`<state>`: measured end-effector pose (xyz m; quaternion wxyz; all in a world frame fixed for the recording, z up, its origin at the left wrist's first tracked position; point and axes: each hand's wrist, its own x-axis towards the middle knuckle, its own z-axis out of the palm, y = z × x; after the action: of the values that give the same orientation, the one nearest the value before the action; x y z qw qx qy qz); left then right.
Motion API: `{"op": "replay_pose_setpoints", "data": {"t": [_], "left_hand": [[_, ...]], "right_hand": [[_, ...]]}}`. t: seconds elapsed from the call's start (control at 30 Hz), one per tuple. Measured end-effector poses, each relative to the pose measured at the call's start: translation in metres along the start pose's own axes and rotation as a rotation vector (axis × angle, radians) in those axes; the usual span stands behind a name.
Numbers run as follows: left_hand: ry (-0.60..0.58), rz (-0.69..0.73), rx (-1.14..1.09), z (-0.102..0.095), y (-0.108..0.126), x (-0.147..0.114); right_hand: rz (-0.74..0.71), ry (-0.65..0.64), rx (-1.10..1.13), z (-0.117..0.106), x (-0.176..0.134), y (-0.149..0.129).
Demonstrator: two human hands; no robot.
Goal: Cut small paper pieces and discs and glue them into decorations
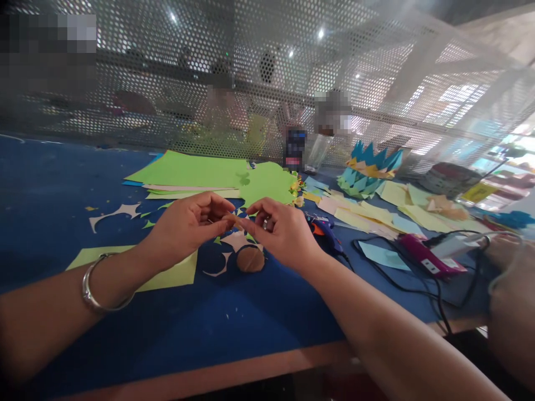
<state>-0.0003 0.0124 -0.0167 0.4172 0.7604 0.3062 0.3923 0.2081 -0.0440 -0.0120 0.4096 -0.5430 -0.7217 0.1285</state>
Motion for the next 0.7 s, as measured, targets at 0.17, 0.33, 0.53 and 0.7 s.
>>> {"op": "replay_pose_setpoints", "data": {"t": [0.17,0.33,0.53,0.7], "left_hand": [[0.046,-0.033,-0.061,-0.001,-0.001,-0.002],[0.099,-0.043,-0.086,-0.003,-0.002,-0.002],[0.165,-0.02,-0.035,-0.005,-0.003,0.0],[0.153,-0.037,-0.062,-0.007,-0.005,0.002]], "right_hand": [[0.09,-0.048,-0.18,-0.034,0.002,0.005],[0.286,-0.03,-0.498,-0.077,-0.023,0.032],[0.433,-0.011,-0.669,-0.099,-0.059,0.083],[0.566,0.013,-0.477,-0.097,-0.056,0.093]]}}
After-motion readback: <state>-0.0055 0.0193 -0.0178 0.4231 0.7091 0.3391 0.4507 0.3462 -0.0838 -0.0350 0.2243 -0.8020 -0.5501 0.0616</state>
